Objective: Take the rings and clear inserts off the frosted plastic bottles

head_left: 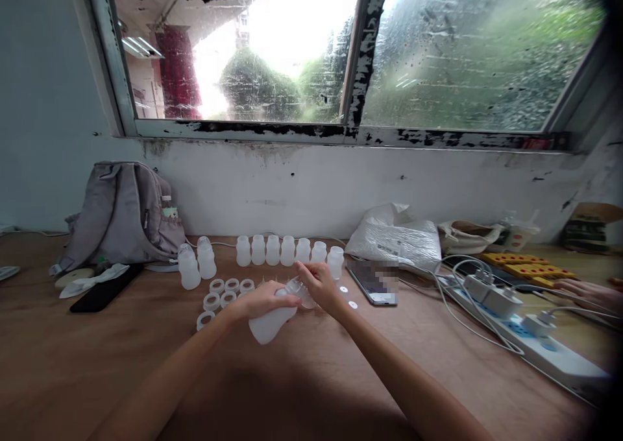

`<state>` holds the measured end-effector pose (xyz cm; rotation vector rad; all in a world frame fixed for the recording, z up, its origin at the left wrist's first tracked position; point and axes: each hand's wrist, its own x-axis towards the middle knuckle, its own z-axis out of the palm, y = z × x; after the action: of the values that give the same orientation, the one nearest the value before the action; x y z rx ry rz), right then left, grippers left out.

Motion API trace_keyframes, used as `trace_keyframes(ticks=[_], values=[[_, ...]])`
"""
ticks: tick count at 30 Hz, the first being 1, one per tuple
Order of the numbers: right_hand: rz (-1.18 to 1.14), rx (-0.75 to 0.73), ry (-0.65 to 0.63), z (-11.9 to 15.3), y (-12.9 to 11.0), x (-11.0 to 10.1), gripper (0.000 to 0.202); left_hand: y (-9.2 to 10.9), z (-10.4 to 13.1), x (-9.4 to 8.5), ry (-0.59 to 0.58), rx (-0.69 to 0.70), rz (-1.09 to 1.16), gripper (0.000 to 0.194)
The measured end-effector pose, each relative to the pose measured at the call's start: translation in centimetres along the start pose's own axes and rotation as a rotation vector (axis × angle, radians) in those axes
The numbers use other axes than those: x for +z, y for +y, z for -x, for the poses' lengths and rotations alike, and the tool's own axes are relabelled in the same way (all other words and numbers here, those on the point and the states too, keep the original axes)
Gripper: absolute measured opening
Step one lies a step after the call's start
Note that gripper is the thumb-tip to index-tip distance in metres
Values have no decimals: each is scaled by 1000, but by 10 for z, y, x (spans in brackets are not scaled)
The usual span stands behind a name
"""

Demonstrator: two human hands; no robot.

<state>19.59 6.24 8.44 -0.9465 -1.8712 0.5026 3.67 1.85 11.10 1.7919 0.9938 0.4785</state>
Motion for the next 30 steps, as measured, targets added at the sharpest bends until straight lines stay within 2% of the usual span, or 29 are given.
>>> trace_keyframes(ticks=[4,7,10,12,13,16,18,20,24,30], values=[[3,-13,-34,-1,-4,-3,43,7,4,0,-3,-8,46,30],[-16,-1,0,-5,-4,-8,43,9,7,-5,-20,6,43,32],[-46,61,113,-13,-1,-26,42,7,12,-13,-108,-36,-31,34],[-10,125,122,-18,3,-44,42,6,15,-19,-78,-20,-138,34],[36,163,47,-20,5,-53,41,6,17,-22,-35,4,-191,34],[200,315,-297,-20,9,-76,30,8,21,-28,97,26,-322,38],[324,400,-478,-17,10,-82,22,10,23,-31,150,3,-381,40],[476,428,-587,-12,10,-79,24,12,26,-34,175,-7,-416,41],[689,364,-675,-2,11,-59,30,14,31,-35,189,-23,-442,41],[706,332,-675,6,18,-29,34,13,31,-33,207,-33,-478,40]])
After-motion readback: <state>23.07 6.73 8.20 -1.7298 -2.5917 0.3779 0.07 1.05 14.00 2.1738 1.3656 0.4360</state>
